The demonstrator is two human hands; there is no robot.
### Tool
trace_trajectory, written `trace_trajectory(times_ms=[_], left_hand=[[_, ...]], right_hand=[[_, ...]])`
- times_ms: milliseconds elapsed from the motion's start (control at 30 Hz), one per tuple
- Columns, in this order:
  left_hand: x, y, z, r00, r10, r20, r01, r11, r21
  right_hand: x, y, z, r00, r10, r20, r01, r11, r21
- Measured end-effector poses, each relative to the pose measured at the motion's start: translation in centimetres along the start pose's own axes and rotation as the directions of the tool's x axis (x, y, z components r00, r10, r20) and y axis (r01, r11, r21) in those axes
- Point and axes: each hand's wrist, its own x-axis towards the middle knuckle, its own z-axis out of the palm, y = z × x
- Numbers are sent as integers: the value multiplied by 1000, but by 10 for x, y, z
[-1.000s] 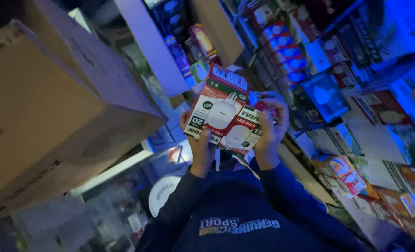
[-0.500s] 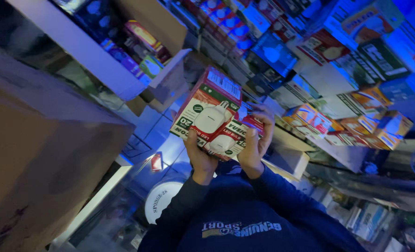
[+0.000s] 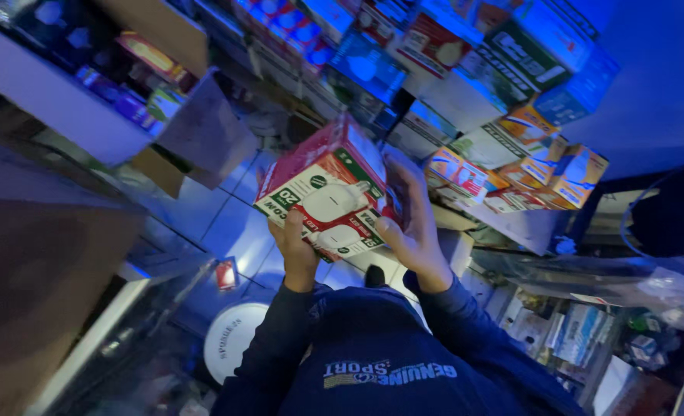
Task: The person organizes boxes of light bulbs and other electrical products by taking them out of a large shipping box and placing them onto shelves.
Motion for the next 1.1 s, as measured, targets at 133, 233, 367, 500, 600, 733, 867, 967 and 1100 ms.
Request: trace_trajectory(times_ms=[133,233,367,500,600,733,867,967,1100], left_hand=[[-45,-55,30,989,-2,151,-11,996,88],[-80,-91,57,982,-72,177,49,991,127],[-123,-125,100,972,-92,216,55,984,172],[-157,-143,137,964,-141,225,104,980,172],[-170,-154,149,949,-211,233,180,973,147],[-174,-181,140,926,-298,230,252,945,208],[-165,-209,150,896,-325,303,274,941,199],[-172,-228,157,880,-336,335,275,937,218],[-186,-234,168,879,-345,329,255,924,285]], right_hand=[[-34,-6,-74,993,103,60,-104,995,1],[-67,0,-127,987,162,21,-163,977,140],[-104,16,-191,976,198,-93,-186,975,123],[-132,25,-237,967,221,-125,-195,961,195],[-142,29,-258,967,191,-168,-154,965,212],[-160,33,-268,938,206,-277,-147,965,219],[-164,35,-277,926,153,-346,-82,974,212],[-171,42,-289,878,254,-405,-204,965,162],[-183,43,-305,866,294,-404,-250,955,160]])
